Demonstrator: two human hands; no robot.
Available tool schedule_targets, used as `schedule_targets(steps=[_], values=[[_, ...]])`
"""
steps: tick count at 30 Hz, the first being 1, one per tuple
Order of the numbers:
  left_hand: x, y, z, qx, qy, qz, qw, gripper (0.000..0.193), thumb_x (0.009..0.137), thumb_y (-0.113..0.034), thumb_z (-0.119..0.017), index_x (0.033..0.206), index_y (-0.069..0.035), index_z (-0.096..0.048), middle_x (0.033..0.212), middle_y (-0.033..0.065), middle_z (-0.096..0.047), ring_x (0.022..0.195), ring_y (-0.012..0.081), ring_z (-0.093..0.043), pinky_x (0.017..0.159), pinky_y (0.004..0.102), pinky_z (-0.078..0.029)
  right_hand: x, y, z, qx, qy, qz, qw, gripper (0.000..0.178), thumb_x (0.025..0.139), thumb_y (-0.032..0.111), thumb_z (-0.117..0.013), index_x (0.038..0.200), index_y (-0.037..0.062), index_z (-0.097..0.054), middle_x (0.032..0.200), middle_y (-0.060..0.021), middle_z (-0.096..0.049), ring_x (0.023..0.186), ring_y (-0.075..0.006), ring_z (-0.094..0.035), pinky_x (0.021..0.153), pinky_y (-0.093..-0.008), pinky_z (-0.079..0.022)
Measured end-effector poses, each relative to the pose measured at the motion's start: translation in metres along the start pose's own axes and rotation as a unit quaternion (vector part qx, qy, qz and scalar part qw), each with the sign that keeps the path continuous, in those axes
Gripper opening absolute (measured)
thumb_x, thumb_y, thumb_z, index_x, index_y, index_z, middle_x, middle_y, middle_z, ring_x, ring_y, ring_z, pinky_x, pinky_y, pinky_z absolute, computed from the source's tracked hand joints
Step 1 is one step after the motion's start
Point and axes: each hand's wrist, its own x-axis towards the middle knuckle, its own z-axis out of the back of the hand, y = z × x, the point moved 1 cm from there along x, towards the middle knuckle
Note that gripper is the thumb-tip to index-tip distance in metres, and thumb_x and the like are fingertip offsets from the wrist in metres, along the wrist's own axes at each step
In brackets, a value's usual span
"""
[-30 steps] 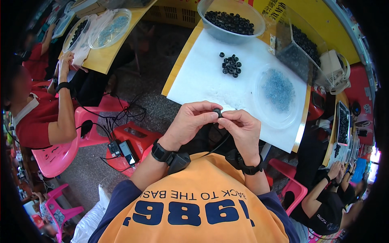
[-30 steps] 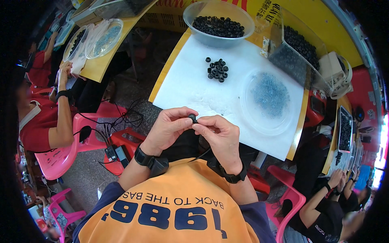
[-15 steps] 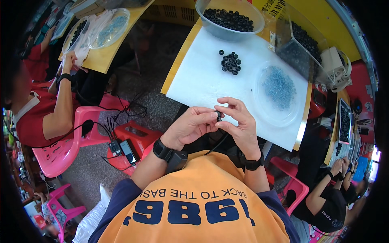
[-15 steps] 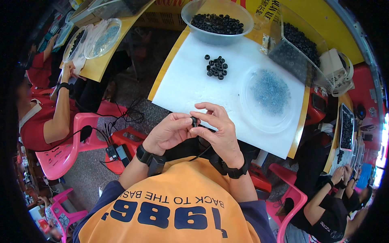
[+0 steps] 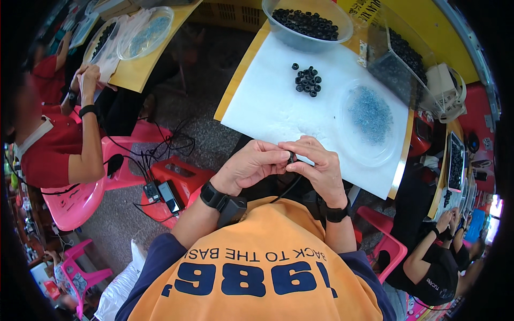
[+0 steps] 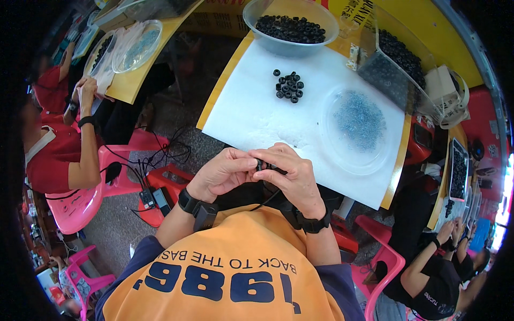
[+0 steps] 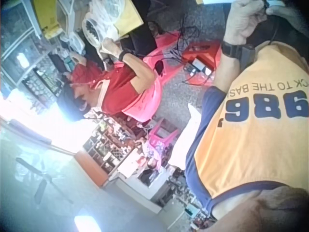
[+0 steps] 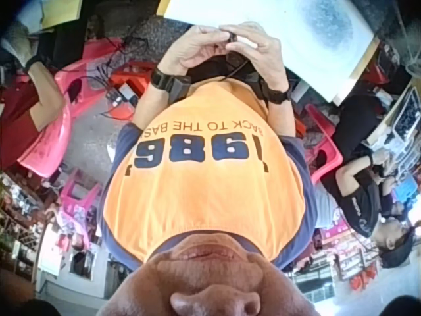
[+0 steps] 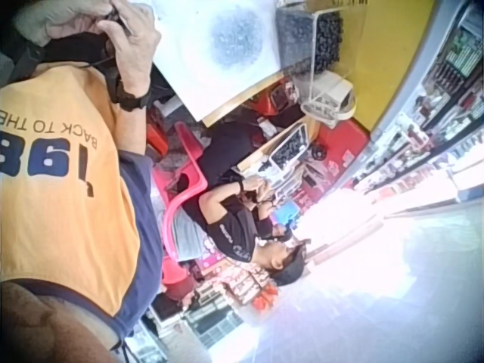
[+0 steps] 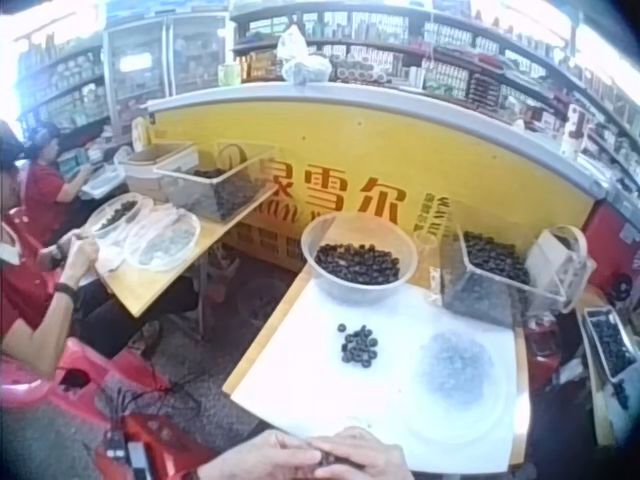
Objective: Assembling small black plastic parts with white inserts and sorting them into containers.
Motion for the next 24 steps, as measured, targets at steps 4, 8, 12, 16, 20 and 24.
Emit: schedule_targets(steps=[4, 8, 12, 16, 20, 24], values=[[0.001, 0.000, 0.002, 0.027, -0.013, 0.013, 0.999, 0.017, 0.096, -0.015, -0.066, 0.101, 0.000, -0.072, 0.092, 0.0044, -0.069, 0.081, 0.0110, -0.063, 0.078, 0.0264, -0.053, 0.002, -0.002, -0.001, -0.050, -0.012, 0.032, 0.998, 0.033, 0.079, 0.009, -0.077, 0.112, 0.0060, -0.074, 0.099, -0.0068, -0.074, 0.092, -0.0201, -0.068, 0.103, -0.0389, -0.046], [0.007, 0.006, 0.008, -0.004, -0.023, 0.017, 1.000, 0.019, 0.098, -0.018, -0.063, 0.103, -0.001, -0.071, 0.095, 0.0041, -0.070, 0.086, 0.0117, -0.063, 0.082, 0.0287, -0.052, 0.006, -0.018, -0.007, -0.052, -0.032, 0.047, 0.997, 0.030, 0.081, 0.010, -0.077, 0.110, 0.0061, -0.074, 0.098, -0.0068, -0.074, 0.092, -0.0198, -0.068, 0.106, -0.0416, -0.044], [0.014, 0.004, 0.008, -0.008, -0.047, 0.018, 0.999, 0.018, 0.098, -0.020, -0.064, 0.101, -0.004, -0.071, 0.092, 0.0020, -0.068, 0.082, 0.0097, -0.061, 0.077, 0.0249, -0.052, 0.009, -0.031, -0.008, -0.008, -0.040, 0.015, 0.999, 0.028, 0.081, 0.009, -0.076, 0.109, 0.0061, -0.074, 0.096, -0.0069, -0.074, 0.092, -0.0190, -0.067, 0.102, -0.0376, -0.047], [0.018, 0.003, 0.004, -0.026, -0.041, 0.023, 0.999, 0.021, 0.100, -0.024, -0.062, 0.098, -0.005, -0.070, 0.091, 0.0008, -0.067, 0.083, 0.0094, -0.061, 0.078, 0.0262, -0.052, 0.010, -0.035, -0.005, 0.091, -0.046, -0.054, 0.993, 0.027, 0.083, 0.005, -0.074, 0.110, 0.0051, -0.074, 0.098, -0.0071, -0.072, 0.093, -0.0146, -0.064, 0.092, -0.0293, -0.049], [0.019, 0.003, 0.001, -0.045, -0.013, 0.029, 0.998, 0.024, 0.101, -0.027, -0.060, 0.098, -0.005, -0.069, 0.092, 0.0006, -0.067, 0.087, 0.0102, -0.061, 0.081, 0.0285, -0.052, 0.010, -0.025, -0.003, 0.162, -0.072, -0.061, 0.982, 0.028, 0.085, 0.000, -0.071, 0.113, 0.0016, -0.071, 0.103, -0.0073, -0.071, 0.094, -0.0111, -0.063, 0.084, -0.0249, -0.051], [0.016, -0.005, 0.003, 0.032, -0.052, -0.006, 0.998, 0.022, 0.099, -0.023, -0.062, 0.106, -0.003, -0.067, 0.097, 0.0016, -0.066, 0.090, 0.0104, -0.061, 0.085, 0.0277, -0.051, 0.004, -0.025, 0.001, 0.258, -0.101, -0.086, 0.957, 0.031, 0.088, -0.005, -0.068, 0.119, -0.0013, -0.067, 0.109, -0.0084, -0.070, 0.094, -0.0109, -0.063, 0.083, -0.0232, -0.052]])
